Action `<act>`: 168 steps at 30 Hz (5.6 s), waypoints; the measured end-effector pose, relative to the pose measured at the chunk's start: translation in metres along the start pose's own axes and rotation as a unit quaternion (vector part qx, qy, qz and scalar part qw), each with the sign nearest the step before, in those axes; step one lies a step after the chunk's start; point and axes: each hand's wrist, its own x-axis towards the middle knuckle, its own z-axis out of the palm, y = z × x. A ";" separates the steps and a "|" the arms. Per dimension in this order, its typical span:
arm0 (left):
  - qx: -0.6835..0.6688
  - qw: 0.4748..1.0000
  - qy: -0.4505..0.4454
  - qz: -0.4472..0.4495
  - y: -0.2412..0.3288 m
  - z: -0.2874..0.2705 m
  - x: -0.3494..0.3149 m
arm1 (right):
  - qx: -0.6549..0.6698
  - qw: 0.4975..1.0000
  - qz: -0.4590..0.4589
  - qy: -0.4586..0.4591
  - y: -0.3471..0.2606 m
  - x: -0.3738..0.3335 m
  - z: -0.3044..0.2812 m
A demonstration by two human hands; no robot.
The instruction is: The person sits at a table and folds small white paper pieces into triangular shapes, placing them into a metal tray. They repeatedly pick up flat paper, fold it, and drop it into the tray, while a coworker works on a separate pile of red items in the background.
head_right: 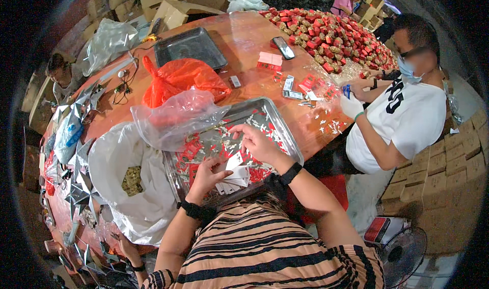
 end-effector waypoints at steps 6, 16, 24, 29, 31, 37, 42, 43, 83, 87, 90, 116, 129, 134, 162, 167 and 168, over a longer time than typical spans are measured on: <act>-0.054 0.998 -0.014 -0.018 -0.006 0.004 0.003 | 0.033 0.994 0.064 -0.083 -0.017 -0.002 0.006; -0.246 0.967 0.001 -0.063 -0.004 0.016 0.014 | -0.115 0.989 0.004 -0.094 -0.035 -0.022 0.006; -0.130 0.990 0.057 0.025 -0.007 0.030 0.026 | -0.368 0.905 -0.213 0.008 -0.033 -0.037 0.018; -0.082 0.993 0.061 0.060 -0.007 0.033 0.028 | -0.464 0.865 -0.192 0.013 -0.034 -0.031 0.017; -0.074 0.990 0.090 0.078 -0.015 0.038 0.030 | -0.488 0.834 -0.256 -0.022 -0.039 -0.030 0.021; -0.013 0.992 0.115 0.057 -0.002 0.034 0.029 | -0.506 0.822 -0.260 0.003 -0.025 -0.039 0.018; 0.054 0.991 0.110 0.059 0.013 0.035 0.030 | -0.538 0.783 -0.300 0.091 -0.037 -0.042 0.016; 0.051 0.988 0.113 0.089 0.024 0.035 0.030 | -0.532 0.787 -0.302 0.077 -0.037 -0.043 0.015; -0.135 0.988 -0.050 -0.053 0.025 0.015 0.045 | -0.094 0.974 0.029 0.204 -0.001 -0.049 0.013; -0.184 0.982 -0.045 -0.022 0.025 0.022 0.048 | 0.097 0.977 0.095 0.164 0.008 -0.047 0.016; -0.120 0.992 -0.036 0.025 0.014 0.031 0.053 | 0.141 0.971 0.112 0.157 0.033 -0.048 0.017; 0.295 0.952 -0.010 0.076 -0.047 0.006 0.023 | -0.473 0.878 -0.034 0.064 0.137 0.025 0.019; -0.175 0.974 -0.024 -0.142 -0.040 -0.013 0.012 | 0.077 0.982 0.165 -0.039 0.076 0.029 0.009; -0.120 0.987 0.000 -0.103 -0.028 -0.014 0.013 | 0.037 0.995 0.090 -0.039 0.052 0.027 0.026; -0.334 0.929 0.022 -0.160 0.002 -0.001 0.029 | -0.266 0.944 -0.187 0.057 -0.017 0.010 0.034; -0.382 0.911 0.041 -0.149 -0.003 0.006 0.032 | -0.288 0.932 -0.219 -0.005 -0.015 -0.007 0.041; -0.425 0.890 0.044 -0.160 -0.001 0.008 0.032 | -0.307 0.927 -0.216 -0.022 -0.018 -0.011 0.043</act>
